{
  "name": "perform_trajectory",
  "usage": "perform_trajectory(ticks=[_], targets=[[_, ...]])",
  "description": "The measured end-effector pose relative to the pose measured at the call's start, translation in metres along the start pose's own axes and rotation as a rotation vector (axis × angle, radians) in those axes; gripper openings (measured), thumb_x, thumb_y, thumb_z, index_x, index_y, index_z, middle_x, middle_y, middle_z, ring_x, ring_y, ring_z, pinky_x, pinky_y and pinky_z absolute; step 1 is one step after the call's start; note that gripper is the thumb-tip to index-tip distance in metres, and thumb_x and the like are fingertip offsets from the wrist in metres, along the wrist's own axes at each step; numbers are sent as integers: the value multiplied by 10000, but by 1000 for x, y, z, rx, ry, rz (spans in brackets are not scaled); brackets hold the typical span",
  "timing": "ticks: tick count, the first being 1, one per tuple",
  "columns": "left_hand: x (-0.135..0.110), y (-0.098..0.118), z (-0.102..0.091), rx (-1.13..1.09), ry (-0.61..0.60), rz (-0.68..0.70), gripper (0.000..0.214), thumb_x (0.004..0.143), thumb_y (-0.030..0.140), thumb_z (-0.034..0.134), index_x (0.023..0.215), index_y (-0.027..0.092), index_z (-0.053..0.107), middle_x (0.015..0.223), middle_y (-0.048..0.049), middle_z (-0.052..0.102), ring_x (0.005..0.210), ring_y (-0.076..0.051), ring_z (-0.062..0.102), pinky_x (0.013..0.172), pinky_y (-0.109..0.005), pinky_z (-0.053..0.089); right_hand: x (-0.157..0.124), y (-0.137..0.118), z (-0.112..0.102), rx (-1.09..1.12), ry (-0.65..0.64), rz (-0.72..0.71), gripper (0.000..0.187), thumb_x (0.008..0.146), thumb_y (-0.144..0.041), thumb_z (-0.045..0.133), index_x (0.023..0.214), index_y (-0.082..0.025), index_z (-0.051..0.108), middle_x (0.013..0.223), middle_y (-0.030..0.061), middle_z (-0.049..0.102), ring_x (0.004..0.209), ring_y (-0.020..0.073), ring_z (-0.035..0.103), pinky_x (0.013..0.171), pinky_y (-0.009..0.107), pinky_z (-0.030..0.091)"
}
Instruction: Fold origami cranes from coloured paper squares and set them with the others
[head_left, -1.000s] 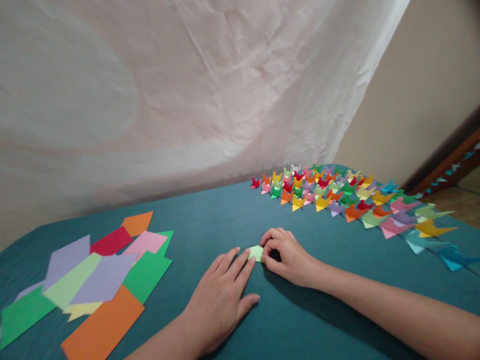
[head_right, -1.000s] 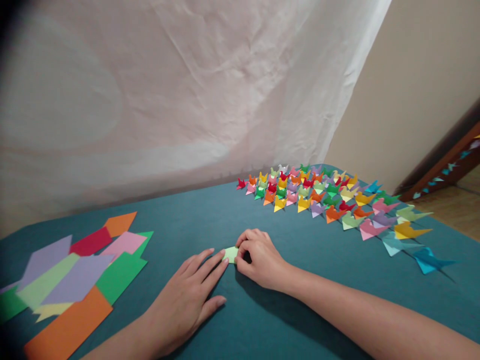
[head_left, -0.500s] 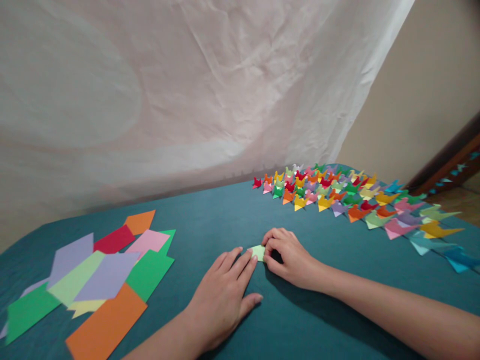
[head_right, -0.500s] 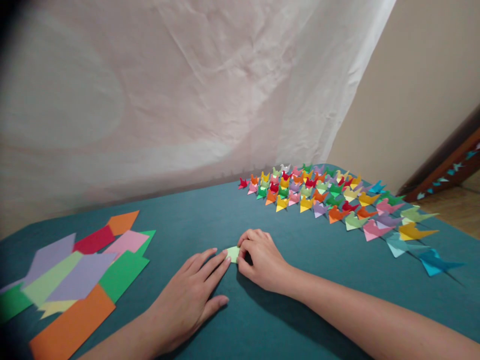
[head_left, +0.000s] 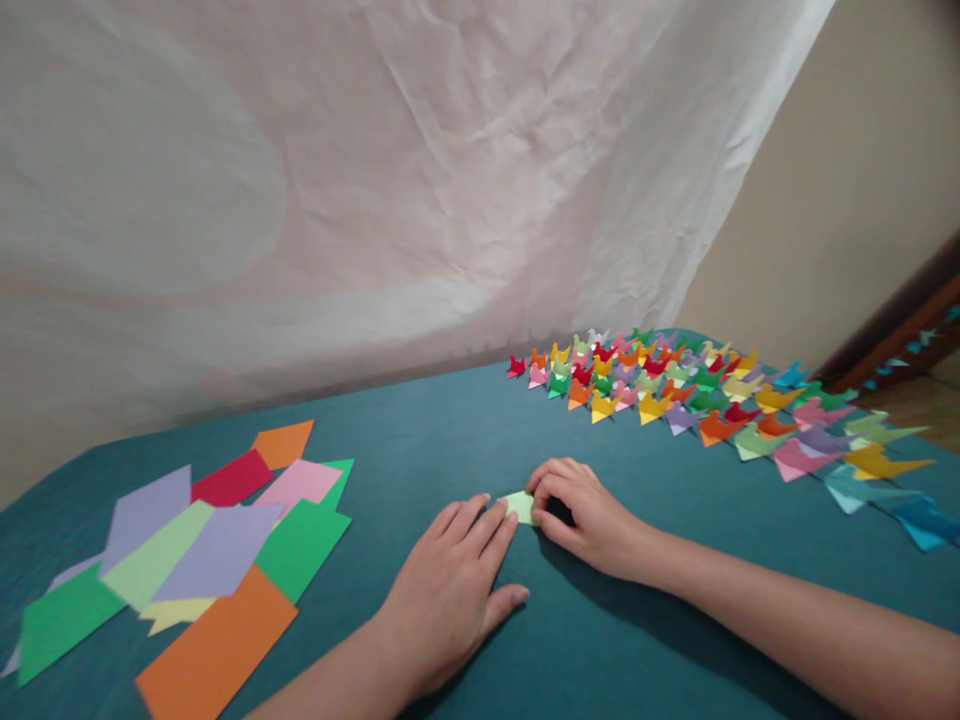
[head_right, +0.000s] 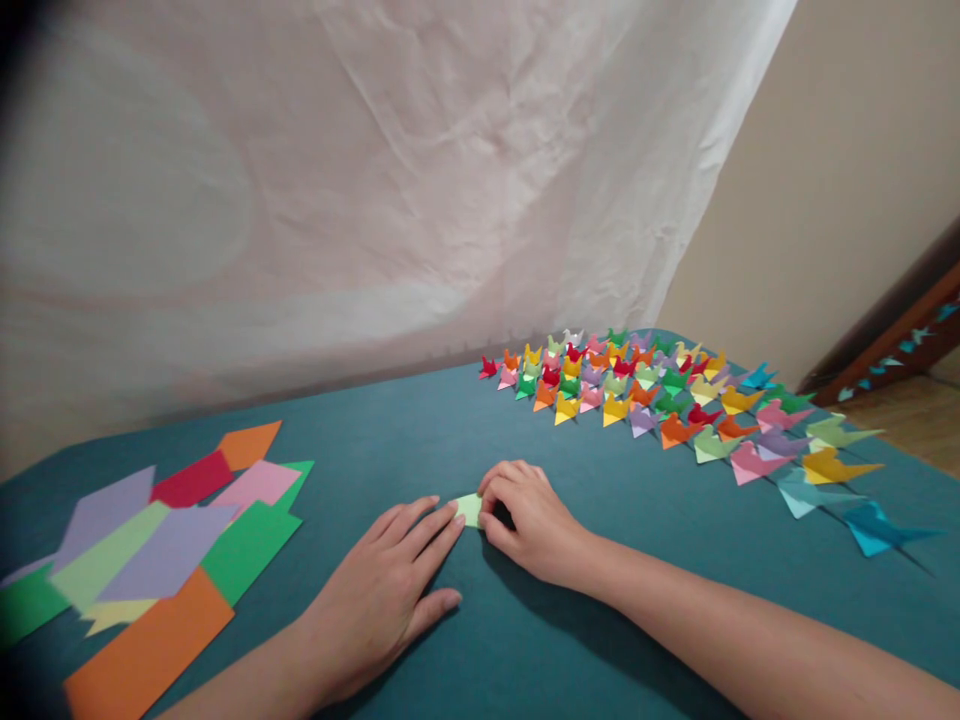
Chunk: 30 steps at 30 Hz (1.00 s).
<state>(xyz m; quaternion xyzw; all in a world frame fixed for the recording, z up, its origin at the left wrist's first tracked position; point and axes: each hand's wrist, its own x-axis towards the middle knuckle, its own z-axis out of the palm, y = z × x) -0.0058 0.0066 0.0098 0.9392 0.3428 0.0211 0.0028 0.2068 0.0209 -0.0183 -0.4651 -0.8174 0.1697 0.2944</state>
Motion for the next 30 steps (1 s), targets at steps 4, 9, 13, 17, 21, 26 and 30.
perform_trajectory(ticks=[4, 9, 13, 17, 21, 26, 30], targets=[[0, -1, 1, 6, 0, 1, 549, 893, 541, 383, 1335, 215, 408, 1355, -63, 462, 1258, -268, 374, 1021, -434, 303, -2, 7, -6, -10, -24, -149, 213, 861, -93, 448, 985, -195, 589, 995, 54, 609, 948, 164, 531, 841, 338, 414], [1, -2, 3, 20, 23, 16, 565, 892, 544, 381, 1343, 205, 395, 1356, -72, 459, 1257, -272, 373, 1019, -431, 299, -6, 12, -13, -216, -100, -349, 357, 867, -78, 419, 1128, -245, 598, 1088, 75, 609, 1084, 197, 516, 915, 392, 413], [0, -2, 3, 11, 35, 9, 554, 892, 545, 378, 1334, 211, 406, 1355, -64, 462, 1256, -265, 377, 1021, -423, 297, -6, 14, -15, -308, -117, -425, 355, 875, -105, 435, 1151, -261, 594, 1106, 81, 618, 1093, 203, 533, 972, 445, 386], [0, -2, 2, 11, 34, 11, 548, 893, 542, 380, 1330, 213, 410, 1347, -64, 470, 1254, -267, 378, 1017, -423, 299, -6, 13, -17, -345, -149, -456, 410, 858, -81, 435, 1214, -251, 547, 1127, 89, 614, 1117, 207, 526, 1013, 469, 352], [0, -3, 3, 13, 48, 16, 548, 893, 544, 378, 1334, 219, 405, 1343, -66, 471, 1255, -264, 376, 1014, -417, 301, -6, 11, -20, -346, -156, -478, 436, 840, -63, 435, 1229, -233, 536, 1132, 102, 611, 1124, 208, 523, 1019, 472, 351], [1, -2, 1, 14, 47, 18, 533, 892, 534, 390, 1317, 214, 427, 1328, -66, 488, 1245, -265, 388, 1011, -421, 304, -6, 10, -23, -369, -191, -492, 457, 835, -59, 423, 1253, -218, 515, 1150, 114, 598, 1146, 215, 504, 1017, 472, 357], [1, -1, -1, 18, 35, 17, 531, 891, 531, 398, 1309, 205, 436, 1330, -65, 488, 1243, -269, 390, 1013, -427, 302, -5, 11, -24, -386, -231, -506, 511, 807, -38, 421, 1277, -224, 490, 1188, 111, 576, 1178, 225, 474, 1020, 479, 349]])
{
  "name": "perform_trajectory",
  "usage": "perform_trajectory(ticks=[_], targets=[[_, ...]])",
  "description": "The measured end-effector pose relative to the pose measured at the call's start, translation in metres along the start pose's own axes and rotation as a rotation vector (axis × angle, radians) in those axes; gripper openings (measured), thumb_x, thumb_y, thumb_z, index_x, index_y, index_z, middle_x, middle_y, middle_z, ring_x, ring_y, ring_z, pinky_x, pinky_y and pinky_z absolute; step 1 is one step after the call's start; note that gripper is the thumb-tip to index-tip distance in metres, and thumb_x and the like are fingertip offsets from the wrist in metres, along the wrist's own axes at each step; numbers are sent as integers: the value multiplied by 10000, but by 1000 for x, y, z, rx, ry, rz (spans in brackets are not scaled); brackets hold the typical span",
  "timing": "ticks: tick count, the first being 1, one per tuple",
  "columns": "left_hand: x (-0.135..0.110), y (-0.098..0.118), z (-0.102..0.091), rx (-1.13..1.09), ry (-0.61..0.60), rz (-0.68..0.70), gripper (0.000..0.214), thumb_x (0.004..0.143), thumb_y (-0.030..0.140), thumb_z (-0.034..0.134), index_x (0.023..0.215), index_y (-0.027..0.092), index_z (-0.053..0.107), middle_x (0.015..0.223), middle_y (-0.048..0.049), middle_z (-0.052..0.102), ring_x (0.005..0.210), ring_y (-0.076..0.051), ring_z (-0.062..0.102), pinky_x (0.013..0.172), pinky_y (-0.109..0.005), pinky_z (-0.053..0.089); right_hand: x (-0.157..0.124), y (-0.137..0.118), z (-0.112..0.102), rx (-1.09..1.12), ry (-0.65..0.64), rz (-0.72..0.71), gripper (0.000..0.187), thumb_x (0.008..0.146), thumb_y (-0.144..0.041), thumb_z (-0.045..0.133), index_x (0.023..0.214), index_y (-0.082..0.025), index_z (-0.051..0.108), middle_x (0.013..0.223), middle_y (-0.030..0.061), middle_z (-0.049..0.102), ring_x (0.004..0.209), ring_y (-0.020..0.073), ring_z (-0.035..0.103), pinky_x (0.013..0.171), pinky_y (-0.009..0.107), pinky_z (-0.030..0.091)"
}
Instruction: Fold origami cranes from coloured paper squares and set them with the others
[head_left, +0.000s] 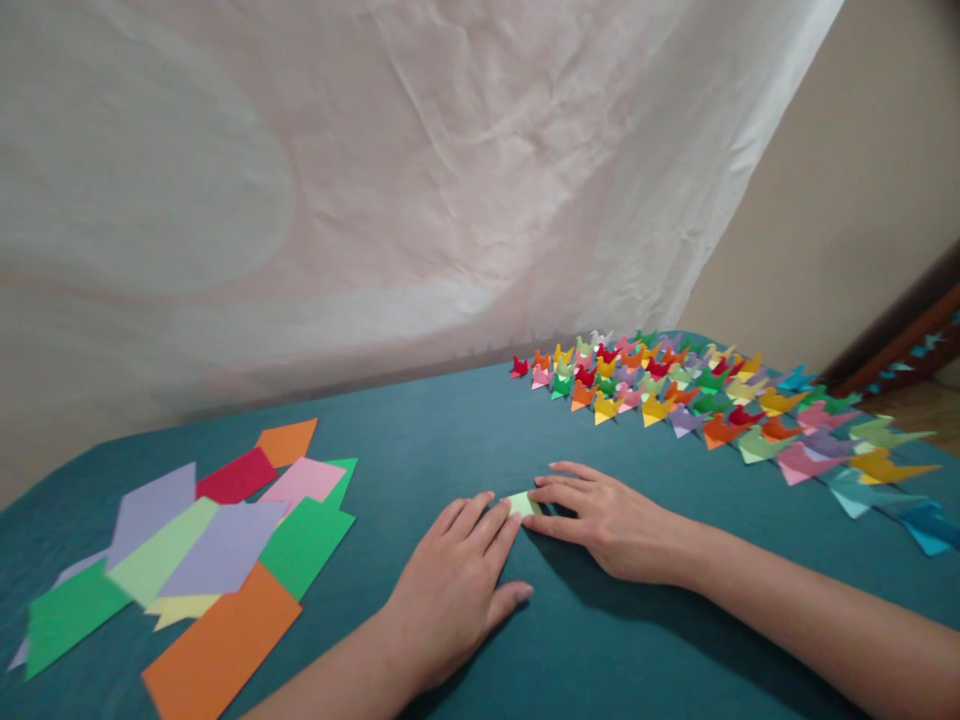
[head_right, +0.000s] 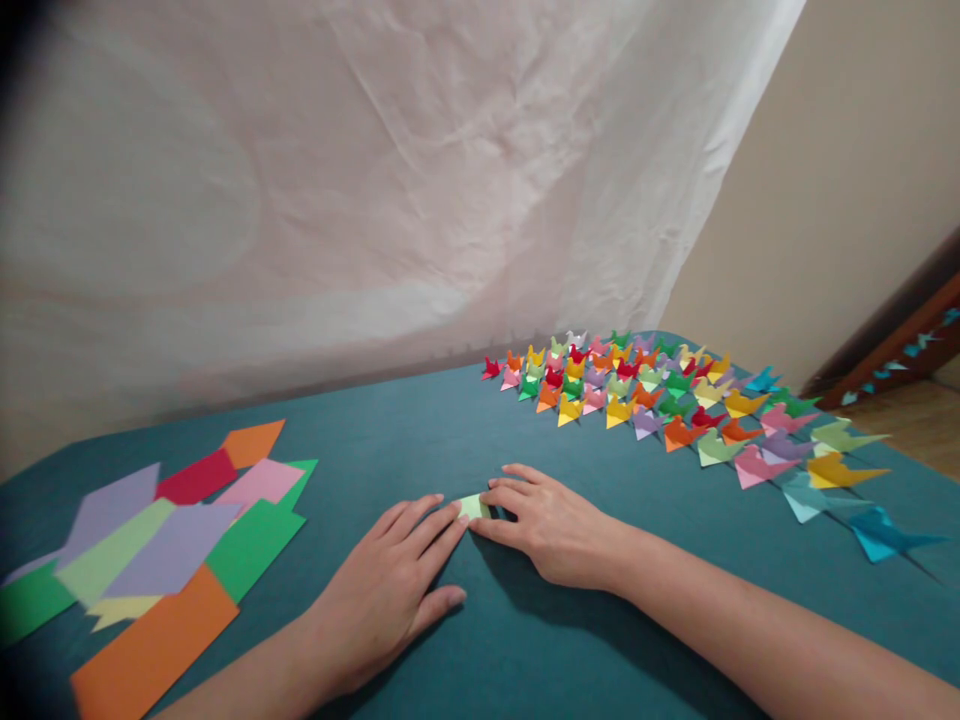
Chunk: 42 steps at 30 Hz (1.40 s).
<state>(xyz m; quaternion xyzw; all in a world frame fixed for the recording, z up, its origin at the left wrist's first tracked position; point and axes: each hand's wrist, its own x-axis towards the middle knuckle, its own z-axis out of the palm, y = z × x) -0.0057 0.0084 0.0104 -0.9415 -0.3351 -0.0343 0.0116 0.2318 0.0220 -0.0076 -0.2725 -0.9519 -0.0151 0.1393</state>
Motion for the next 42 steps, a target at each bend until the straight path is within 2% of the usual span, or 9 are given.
perform_trajectory(ticks=[5, 18, 23, 29, 42], targets=[[1, 0, 1, -2, 11, -2, 525, 888, 531, 407, 1301, 210, 445, 1321, -70, 496, 1240, -264, 399, 1009, -424, 311, 1, 0, -2, 20, 3, -2, 506, 792, -45, 441, 1262, -219, 509, 1175, 122, 579, 1171, 229, 476, 1008, 483, 357], [2, 3, -2, 1, 8, 13, 530, 897, 512, 399, 1286, 159, 468, 1319, -95, 505, 1238, -260, 420, 1007, -421, 314, 3, -1, -12, -20, -111, -1, 494, 810, -47, 439, 1275, -202, 501, 1202, 129, 542, 1176, 243, 456, 1004, 455, 354], [1, 2, 1, -51, 35, -2, 488, 911, 470, 397, 1287, 164, 457, 1311, -91, 509, 1214, -246, 442, 1015, -410, 310, 5, -1, -14, 0, -88, -1, 448, 831, -69, 448, 1248, -213, 526, 1166, 120, 563, 1147, 240, 476, 972, 439, 379], [5, 0, 0, -97, -10, -26, 452, 905, 434, 441, 1292, 200, 444, 1305, -57, 506, 1206, -246, 433, 1007, -409, 321, 6, -1, -15, 42, -48, -15, 442, 821, -53, 464, 1231, -199, 542, 1134, 130, 580, 1127, 236, 489, 951, 431, 397], [6, -2, 2, -7, 22, 8, 458, 904, 469, 420, 1263, 191, 477, 1265, -62, 537, 1213, -272, 413, 988, -434, 304, 4, 1, -21, 16, -162, -6, 438, 830, -58, 456, 1233, -206, 544, 1226, 127, 545, 1163, 257, 476, 945, 426, 401]])
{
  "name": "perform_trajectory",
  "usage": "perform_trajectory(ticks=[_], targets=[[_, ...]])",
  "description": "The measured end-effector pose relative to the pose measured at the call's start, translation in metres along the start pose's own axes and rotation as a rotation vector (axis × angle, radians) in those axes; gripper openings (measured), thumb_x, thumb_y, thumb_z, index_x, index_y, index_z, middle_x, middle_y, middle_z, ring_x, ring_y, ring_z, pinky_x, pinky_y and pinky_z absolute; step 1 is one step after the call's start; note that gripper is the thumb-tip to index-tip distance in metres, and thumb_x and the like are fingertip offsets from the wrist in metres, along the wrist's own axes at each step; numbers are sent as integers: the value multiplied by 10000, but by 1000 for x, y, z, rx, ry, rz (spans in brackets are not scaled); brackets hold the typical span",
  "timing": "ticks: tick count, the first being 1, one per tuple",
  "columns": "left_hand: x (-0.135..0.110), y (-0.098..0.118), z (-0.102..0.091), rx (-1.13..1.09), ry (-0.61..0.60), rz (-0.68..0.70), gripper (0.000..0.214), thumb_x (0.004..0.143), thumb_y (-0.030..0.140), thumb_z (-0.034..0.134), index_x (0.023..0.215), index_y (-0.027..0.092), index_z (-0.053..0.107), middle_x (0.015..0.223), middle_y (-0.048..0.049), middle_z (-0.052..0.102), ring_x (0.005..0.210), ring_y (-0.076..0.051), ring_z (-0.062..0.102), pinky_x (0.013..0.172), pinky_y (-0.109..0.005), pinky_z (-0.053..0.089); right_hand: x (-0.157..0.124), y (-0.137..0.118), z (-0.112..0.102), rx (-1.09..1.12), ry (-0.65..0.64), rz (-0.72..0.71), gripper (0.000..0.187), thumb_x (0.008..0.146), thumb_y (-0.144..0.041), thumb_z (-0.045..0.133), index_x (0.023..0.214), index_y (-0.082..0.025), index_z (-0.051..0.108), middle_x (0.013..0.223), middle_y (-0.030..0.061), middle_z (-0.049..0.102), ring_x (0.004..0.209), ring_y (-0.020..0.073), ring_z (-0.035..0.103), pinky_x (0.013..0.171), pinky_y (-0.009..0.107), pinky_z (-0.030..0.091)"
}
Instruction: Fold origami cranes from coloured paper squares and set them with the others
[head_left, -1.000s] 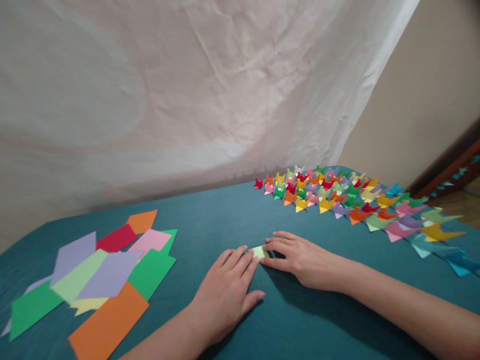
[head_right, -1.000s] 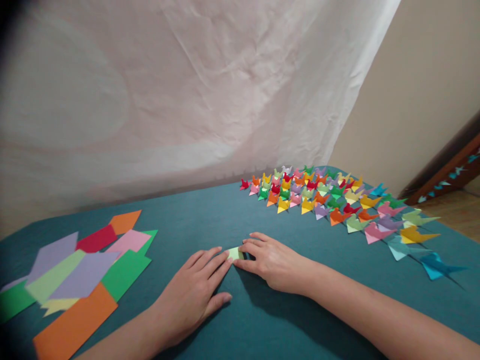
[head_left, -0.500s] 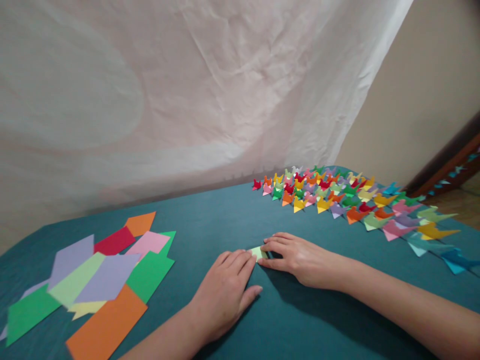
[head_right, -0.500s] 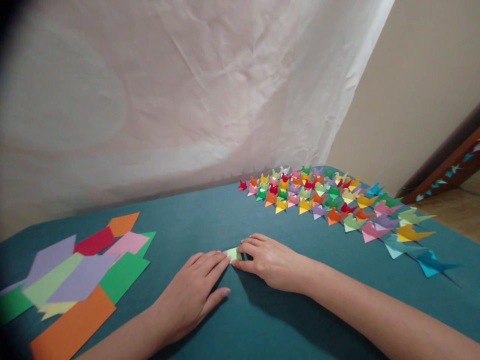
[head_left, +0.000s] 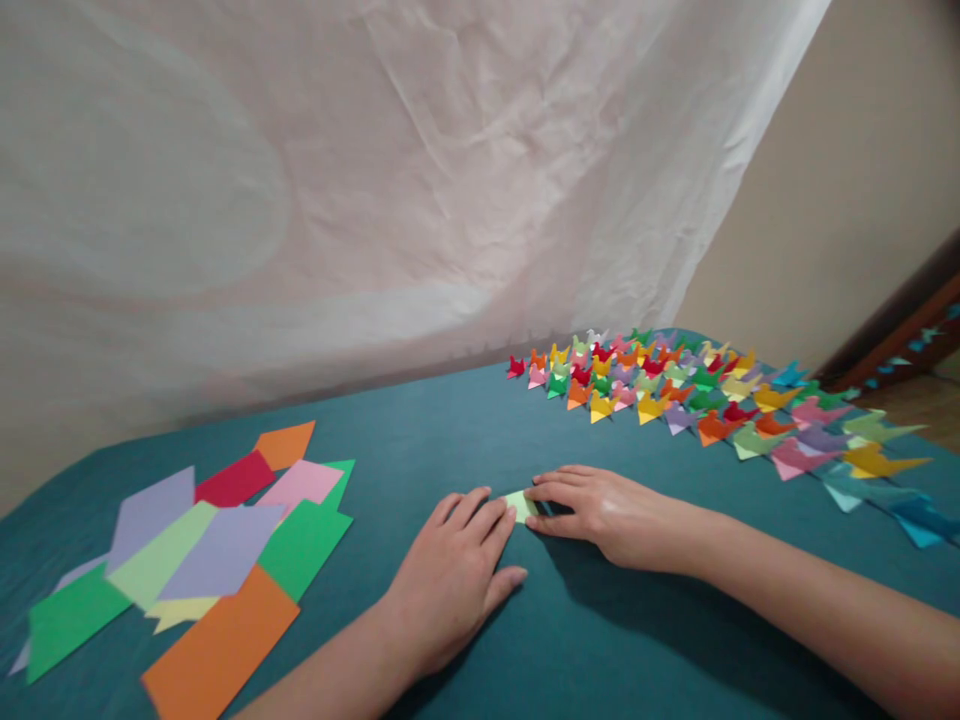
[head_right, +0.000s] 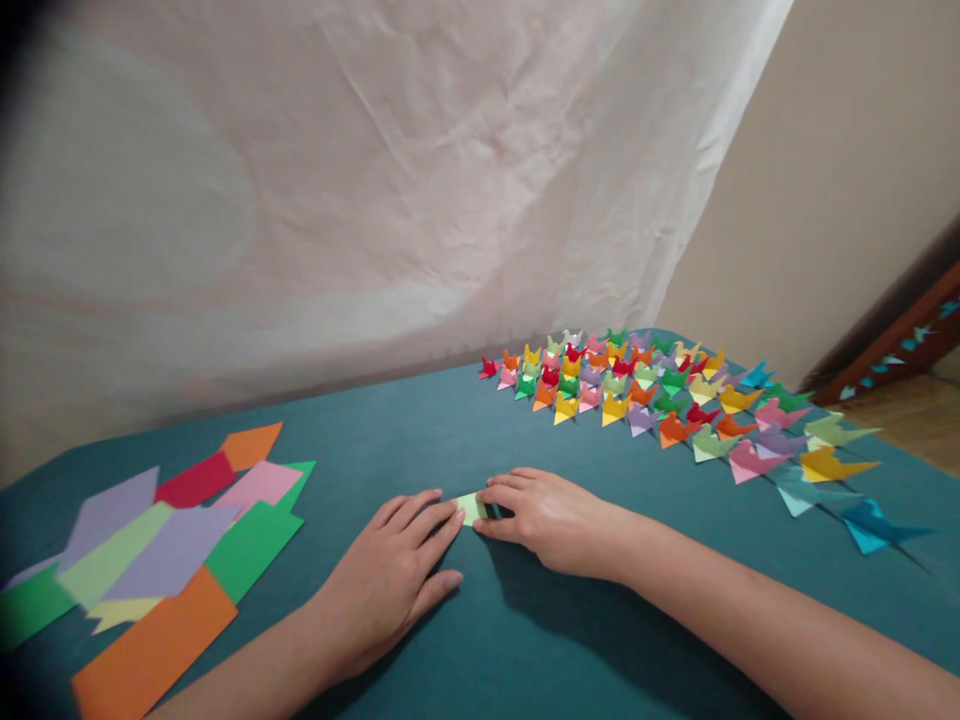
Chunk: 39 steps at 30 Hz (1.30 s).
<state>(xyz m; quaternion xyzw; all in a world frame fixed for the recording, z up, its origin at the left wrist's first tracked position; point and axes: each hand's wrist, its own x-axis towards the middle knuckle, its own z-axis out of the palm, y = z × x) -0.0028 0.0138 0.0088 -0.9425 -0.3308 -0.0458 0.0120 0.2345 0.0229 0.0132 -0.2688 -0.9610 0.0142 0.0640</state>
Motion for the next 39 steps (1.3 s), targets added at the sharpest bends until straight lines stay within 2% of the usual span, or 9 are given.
perform_trajectory(ticks=[11, 15, 20, 22, 24, 30, 39], targets=[[1, 1, 0, -2, -31, -8, 475, 902, 469, 426, 1274, 177, 468, 1289, -65, 524, 1219, -281, 406, 996, -441, 294, -3, 3, -3, 43, 28, -17, 336, 861, -97, 479, 1136, -223, 624, 1222, 107, 577, 1116, 242, 529, 940, 416, 408], [0, 2, 2, 7, -27, -10, 487, 905, 473, 418, 1292, 179, 448, 1300, -63, 515, 1229, -279, 398, 1000, -441, 289, -4, 9, 3, 99, 69, -5, 313, 875, -112, 455, 1087, -225, 656, 1211, 94, 594, 1118, 239, 537, 937, 415, 422], [0, 1, 2, 10, -25, -6, 480, 903, 470, 423, 1286, 182, 453, 1292, -66, 519, 1228, -276, 401, 997, -435, 296, -5, 21, 23, 313, 247, 53, 436, 827, -18, 355, 1074, -199, 666, 1088, 69, 670, 1063, 158, 587, 925, 325, 464], [-1, 1, 2, 9, -18, -4, 484, 903, 475, 420, 1289, 185, 448, 1289, -68, 519, 1224, -276, 404, 995, -433, 299, -4, 21, 30, 317, 304, 99, 439, 833, -22, 348, 1091, -199, 655, 1049, 65, 685, 1021, 149, 609, 904, 314, 477], [-1, 1, 2, 7, -12, -1, 489, 903, 478, 419, 1293, 185, 443, 1287, -70, 519, 1222, -276, 405, 995, -432, 300, -3, 17, 33, 243, 315, 122, 403, 851, -52, 383, 1121, -212, 636, 1094, 73, 665, 1016, 162, 608, 883, 327, 479], [-3, 1, 3, -16, -9, -4, 480, 902, 468, 424, 1295, 192, 442, 1291, -71, 515, 1221, -276, 407, 1003, -437, 306, 1, 2, 31, 28, 241, 51, 380, 871, -107, 448, 1188, -270, 580, 1176, 72, 613, 1080, 199, 554, 887, 376, 444], [-4, 0, 2, -66, 17, 19, 431, 904, 376, 455, 1298, 204, 427, 1318, -97, 480, 1230, -257, 413, 1015, -441, 332, 2, 0, 27, 29, 174, 69, 371, 866, -110, 464, 1184, -256, 586, 1167, 80, 601, 1095, 217, 528, 894, 381, 430]])
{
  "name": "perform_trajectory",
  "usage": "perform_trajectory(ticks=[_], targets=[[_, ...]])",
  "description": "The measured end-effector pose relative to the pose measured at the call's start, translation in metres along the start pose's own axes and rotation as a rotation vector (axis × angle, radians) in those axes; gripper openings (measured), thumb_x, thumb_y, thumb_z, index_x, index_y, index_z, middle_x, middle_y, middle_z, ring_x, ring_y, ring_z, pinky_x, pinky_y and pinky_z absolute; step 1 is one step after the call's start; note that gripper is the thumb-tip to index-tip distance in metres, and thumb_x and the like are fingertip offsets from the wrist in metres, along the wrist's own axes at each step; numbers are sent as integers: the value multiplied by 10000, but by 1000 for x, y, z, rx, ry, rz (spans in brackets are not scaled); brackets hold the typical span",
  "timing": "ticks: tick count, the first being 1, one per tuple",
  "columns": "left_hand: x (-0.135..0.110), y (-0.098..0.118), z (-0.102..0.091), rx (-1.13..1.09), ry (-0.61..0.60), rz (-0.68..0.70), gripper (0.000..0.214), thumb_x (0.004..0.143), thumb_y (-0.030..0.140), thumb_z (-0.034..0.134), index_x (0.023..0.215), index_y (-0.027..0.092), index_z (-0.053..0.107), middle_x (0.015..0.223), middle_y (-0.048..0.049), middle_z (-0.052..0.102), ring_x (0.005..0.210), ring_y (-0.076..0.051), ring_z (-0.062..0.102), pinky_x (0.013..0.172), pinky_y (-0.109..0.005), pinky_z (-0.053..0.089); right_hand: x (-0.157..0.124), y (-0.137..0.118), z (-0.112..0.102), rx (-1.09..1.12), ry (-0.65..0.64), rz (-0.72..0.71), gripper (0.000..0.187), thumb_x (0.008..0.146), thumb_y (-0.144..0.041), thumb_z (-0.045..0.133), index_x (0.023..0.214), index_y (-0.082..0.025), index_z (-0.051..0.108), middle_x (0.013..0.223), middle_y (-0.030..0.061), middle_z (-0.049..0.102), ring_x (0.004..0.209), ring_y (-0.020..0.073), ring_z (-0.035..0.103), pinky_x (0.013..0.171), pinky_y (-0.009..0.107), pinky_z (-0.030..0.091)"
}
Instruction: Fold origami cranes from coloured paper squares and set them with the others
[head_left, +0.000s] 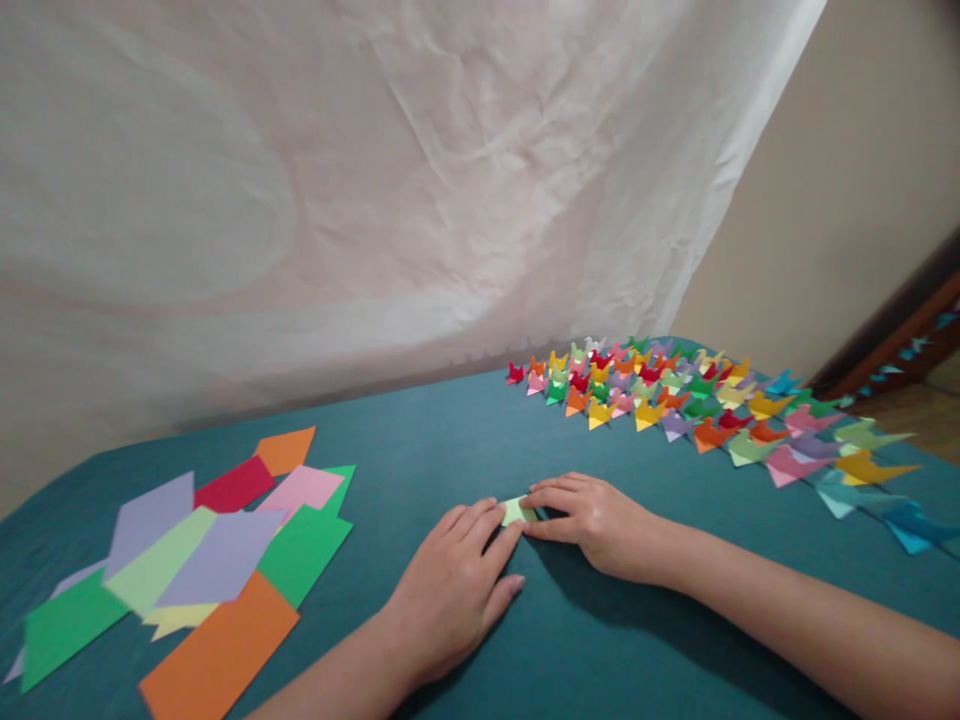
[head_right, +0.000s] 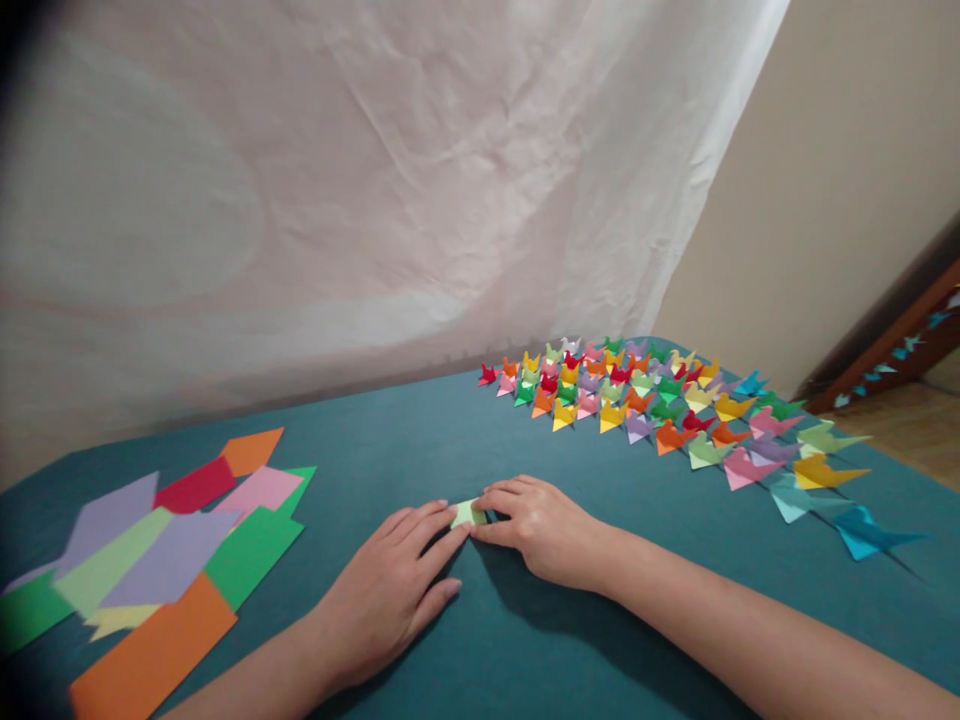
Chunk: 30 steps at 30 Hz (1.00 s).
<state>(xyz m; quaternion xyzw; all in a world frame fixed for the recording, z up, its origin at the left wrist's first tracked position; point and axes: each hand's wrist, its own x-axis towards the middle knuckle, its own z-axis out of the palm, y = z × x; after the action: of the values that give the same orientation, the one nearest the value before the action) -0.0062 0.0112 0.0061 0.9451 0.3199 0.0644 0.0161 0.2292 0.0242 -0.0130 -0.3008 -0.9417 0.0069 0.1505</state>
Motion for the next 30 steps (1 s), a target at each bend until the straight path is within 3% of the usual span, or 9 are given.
perform_trajectory(ticks=[12, 23, 30], targets=[[5, 4, -6, 68, 26, -32, 381, 889, 408, 479, 1222, 226, 511, 1249, -97, 531, 1256, -284, 383, 1002, -473, 325, 4, -6, -7, -7, -82, 20, 363, 848, -100, 499, 1173, -228, 599, 1160, 101, 600, 1071, 241, 545, 899, 400, 429], [1, 1, -8, 102, 71, -41, 280, 901, 310, 462, 1122, 182, 578, 1180, -98, 566, 1244, -275, 389, 1003, -460, 315, 6, -7, -10, 13, -55, 27, 310, 848, -116, 507, 1099, -228, 650, 1120, 111, 613, 1013, 225, 572, 877, 383, 437], [2, -1, -1, 71, 120, 0, 267, 907, 271, 441, 1099, 152, 584, 1117, -108, 585, 1212, -266, 422, 995, -448, 339, 8, -5, 0, 166, 57, 159, 339, 823, -53, 459, 937, -250, 711, 1060, 57, 657, 974, 189, 593, 883, 357, 432]])
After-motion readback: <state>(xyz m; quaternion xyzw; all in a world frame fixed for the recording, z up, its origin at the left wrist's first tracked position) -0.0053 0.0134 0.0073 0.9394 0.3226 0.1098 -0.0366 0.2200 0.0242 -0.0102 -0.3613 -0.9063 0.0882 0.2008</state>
